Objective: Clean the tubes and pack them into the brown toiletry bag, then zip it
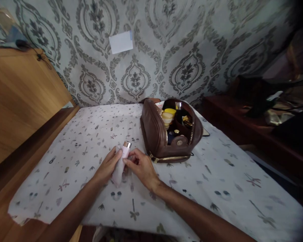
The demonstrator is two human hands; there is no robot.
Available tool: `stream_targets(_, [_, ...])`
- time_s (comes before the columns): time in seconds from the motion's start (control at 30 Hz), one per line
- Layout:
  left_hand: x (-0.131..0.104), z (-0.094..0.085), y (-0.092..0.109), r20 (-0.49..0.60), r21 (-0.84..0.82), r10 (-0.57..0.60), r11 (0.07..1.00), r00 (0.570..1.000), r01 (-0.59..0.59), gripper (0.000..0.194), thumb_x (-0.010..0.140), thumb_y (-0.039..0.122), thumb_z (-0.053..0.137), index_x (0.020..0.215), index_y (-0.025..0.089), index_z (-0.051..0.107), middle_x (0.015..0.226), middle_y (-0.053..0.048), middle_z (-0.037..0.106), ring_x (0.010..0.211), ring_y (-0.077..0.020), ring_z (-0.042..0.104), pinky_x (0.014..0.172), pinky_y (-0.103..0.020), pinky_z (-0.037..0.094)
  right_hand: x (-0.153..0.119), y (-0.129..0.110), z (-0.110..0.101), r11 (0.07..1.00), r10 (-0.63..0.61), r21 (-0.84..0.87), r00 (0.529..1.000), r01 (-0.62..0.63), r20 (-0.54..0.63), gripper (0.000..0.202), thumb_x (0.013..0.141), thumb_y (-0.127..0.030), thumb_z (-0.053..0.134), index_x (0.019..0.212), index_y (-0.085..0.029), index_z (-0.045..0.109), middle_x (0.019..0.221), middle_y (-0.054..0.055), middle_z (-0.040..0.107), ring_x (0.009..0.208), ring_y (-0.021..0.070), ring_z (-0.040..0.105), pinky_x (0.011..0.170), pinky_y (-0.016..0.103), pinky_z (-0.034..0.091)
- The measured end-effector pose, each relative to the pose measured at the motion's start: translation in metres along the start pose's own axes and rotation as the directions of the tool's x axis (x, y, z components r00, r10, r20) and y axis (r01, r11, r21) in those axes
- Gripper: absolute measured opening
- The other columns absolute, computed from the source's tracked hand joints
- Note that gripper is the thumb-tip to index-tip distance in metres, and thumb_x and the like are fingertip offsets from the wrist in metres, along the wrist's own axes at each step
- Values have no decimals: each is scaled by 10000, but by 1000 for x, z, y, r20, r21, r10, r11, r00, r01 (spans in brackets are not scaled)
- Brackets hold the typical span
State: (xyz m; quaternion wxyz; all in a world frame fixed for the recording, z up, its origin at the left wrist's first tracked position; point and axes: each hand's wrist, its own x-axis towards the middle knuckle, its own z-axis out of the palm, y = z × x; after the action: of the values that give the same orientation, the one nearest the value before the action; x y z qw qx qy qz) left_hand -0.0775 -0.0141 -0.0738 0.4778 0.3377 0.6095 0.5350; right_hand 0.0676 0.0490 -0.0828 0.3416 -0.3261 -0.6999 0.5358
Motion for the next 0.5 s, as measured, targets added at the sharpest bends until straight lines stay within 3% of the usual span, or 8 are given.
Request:
stream_targets(0.1, [-5,-3,9,103,133,-26,991,994,12,536,781,698,640,980,203,585,666,32,582,493,-119,540,455,-228,406,7,4,-3,991,46,126,997,-37,-66,441,741,-381,763,1104,-207,583,791,-44,599,619,118,530,582,244,409])
stream_targets(0.17, [-6,-7,17,175,241,-17,970,984,-26,507,811,683,608,964,201,572,697,31,567,515,-121,534,479,-244,425,11,5,-5,969,29,243,999,-33,23,511,754,-437,752,1180,-214,579,871,-24,606,646,114,543,586,244,427])
stream_targets(0.23, [-6,-15,24,239,358,11,928,971,-99,452,854,645,571,929,200,558,732,29,543,581,-130,529,540,-260,446,12,4,-6,938,2,343,991,-48,135,480,764,-493,744,1134,-215,615,810,-31,587,625,111,529,563,240,425])
stream_targets(0.3, [-6,-25,29,285,469,55,863,957,-189,387,890,589,548,887,202,540,754,26,515,664,-143,513,606,-265,435,12,2,-5,914,0,400,986,-68,167,445,742,-508,770,1051,-219,634,734,-48,559,586,107,506,535,236,420])
stream_targets(0.4, [-5,-46,34,322,579,50,779,946,-238,318,910,527,549,869,213,528,758,29,484,700,-149,469,619,-258,378,11,1,-3,900,25,430,994,-68,106,424,706,-482,815,989,-229,628,729,-51,567,569,103,508,521,234,441])
stream_targets(0.5, [-4,-67,37,270,610,54,763,961,-214,318,876,514,606,801,214,532,713,35,461,648,-145,434,575,-253,343,12,2,-3,894,21,447,999,-32,30,399,709,-477,810,952,-229,615,758,-43,584,585,108,542,530,239,477])
